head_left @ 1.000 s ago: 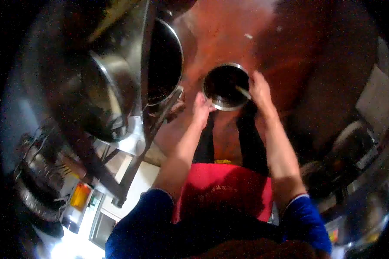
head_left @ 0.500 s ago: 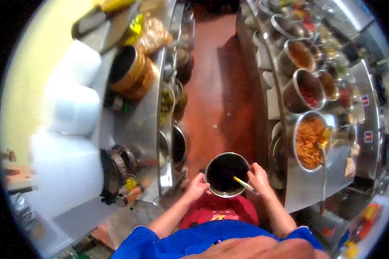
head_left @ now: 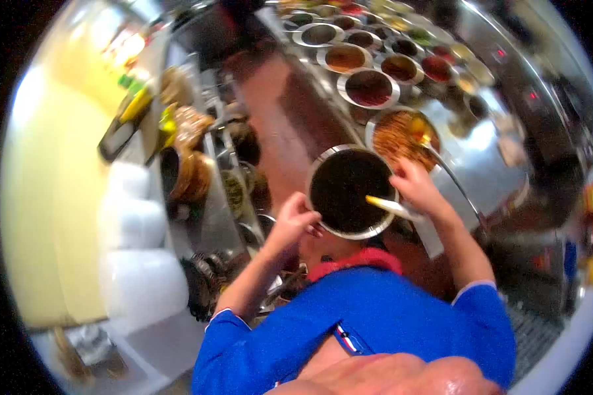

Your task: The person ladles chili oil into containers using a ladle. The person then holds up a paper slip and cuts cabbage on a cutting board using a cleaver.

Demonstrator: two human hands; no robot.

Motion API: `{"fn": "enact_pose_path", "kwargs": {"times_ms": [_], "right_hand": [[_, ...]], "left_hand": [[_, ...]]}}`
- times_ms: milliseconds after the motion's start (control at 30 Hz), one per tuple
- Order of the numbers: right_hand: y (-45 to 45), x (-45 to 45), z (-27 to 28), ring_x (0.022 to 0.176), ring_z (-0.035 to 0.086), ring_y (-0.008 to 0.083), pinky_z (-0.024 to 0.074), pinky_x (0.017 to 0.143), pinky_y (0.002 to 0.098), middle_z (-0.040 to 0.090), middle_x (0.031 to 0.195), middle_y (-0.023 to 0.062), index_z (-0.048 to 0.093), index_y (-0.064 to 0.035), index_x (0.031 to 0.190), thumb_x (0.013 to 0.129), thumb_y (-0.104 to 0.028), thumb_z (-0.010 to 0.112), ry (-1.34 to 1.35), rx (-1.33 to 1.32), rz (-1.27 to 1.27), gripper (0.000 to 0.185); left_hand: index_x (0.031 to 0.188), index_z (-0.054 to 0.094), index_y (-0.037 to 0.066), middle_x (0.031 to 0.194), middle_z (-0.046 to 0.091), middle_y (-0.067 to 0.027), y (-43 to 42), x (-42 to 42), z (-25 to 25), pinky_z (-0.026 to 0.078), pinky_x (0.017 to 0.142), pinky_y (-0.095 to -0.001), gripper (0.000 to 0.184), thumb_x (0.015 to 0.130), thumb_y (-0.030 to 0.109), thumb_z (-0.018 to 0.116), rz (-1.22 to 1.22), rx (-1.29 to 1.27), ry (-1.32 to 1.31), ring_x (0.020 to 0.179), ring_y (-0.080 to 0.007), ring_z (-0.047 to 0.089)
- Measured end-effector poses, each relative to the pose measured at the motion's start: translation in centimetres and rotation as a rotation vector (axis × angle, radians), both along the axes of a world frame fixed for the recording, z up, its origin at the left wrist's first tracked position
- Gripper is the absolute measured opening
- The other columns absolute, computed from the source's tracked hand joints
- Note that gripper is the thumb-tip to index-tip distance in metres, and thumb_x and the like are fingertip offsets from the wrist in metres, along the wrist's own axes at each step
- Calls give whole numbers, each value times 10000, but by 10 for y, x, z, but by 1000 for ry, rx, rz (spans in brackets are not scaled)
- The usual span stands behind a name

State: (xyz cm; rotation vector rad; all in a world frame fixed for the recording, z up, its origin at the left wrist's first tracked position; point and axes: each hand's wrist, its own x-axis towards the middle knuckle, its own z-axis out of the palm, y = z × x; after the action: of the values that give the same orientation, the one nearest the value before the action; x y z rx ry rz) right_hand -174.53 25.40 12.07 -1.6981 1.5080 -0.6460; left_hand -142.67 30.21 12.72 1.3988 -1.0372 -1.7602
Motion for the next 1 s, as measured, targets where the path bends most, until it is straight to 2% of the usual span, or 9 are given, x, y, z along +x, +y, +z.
{"fn": "enact_pose_path", "kwargs": {"times_ms": [33,100,167,267,500,567,633,733,1000], "right_hand": [[-1,-13,11,809,622,346,493,736,447,629,852,199,578,27,943,826,-178,595,-32,-85,-37,237],[-15,-50,25,797,626,302,497,738,410,644,862,193,606,34,944,806,-156,612,-56,5,-63,235],[-31,-81,31,757,624,274,497,704,395,641,832,176,603,38,925,798,-138,623,-91,11,-110,218],[-49,-130,53,686,596,202,488,618,364,606,760,108,580,23,882,802,-109,630,-175,39,-188,162],[-100,-245,57,614,608,150,531,524,292,595,751,53,583,-3,916,838,-100,617,-174,0,-391,129],[-121,-283,37,625,611,147,539,530,291,603,767,56,586,3,919,846,-101,614,-126,-4,-431,131],[-141,-310,10,634,613,146,542,524,296,611,780,64,592,6,923,848,-94,610,-176,-5,-482,126],[-165,-338,-20,629,612,150,542,510,307,609,774,66,590,9,915,850,-63,602,-136,-19,-564,98],[-204,-377,-103,592,637,186,541,511,327,616,774,99,576,-7,916,854,-63,620,-124,65,-639,95]], "left_hand": [[994,558,38,845,650,-91,-9,-14,6,539,536,-287,191,834,49,661,-7,-8,18,648,-174,649],[1000,559,27,825,652,-87,-34,-47,23,534,553,-271,181,844,58,646,-82,-46,-58,642,-169,648],[1015,567,25,811,655,-87,-63,-72,28,514,567,-263,185,848,65,637,-141,-44,1,641,-161,647],[988,585,34,796,642,-77,-103,-127,56,492,562,-269,172,830,64,646,-186,-46,20,652,-158,632],[928,588,38,791,613,-70,-222,-254,47,506,581,-296,130,816,56,650,-386,-71,68,671,-187,620],[934,577,26,790,613,-77,-264,-288,8,531,582,-313,119,838,53,642,-433,-113,60,673,-196,634],[891,536,-16,814,620,-139,-289,-320,-4,606,601,-354,95,859,-4,624,-475,-137,-23,689,-255,676],[886,518,-28,824,624,-187,-322,-360,-34,607,571,-350,103,862,-30,618,-498,-103,-25,670,-279,686],[954,532,-43,820,615,-164,-378,-408,-85,600,565,-360,121,859,-52,607,-560,-58,-145,639,-262,659]]}}
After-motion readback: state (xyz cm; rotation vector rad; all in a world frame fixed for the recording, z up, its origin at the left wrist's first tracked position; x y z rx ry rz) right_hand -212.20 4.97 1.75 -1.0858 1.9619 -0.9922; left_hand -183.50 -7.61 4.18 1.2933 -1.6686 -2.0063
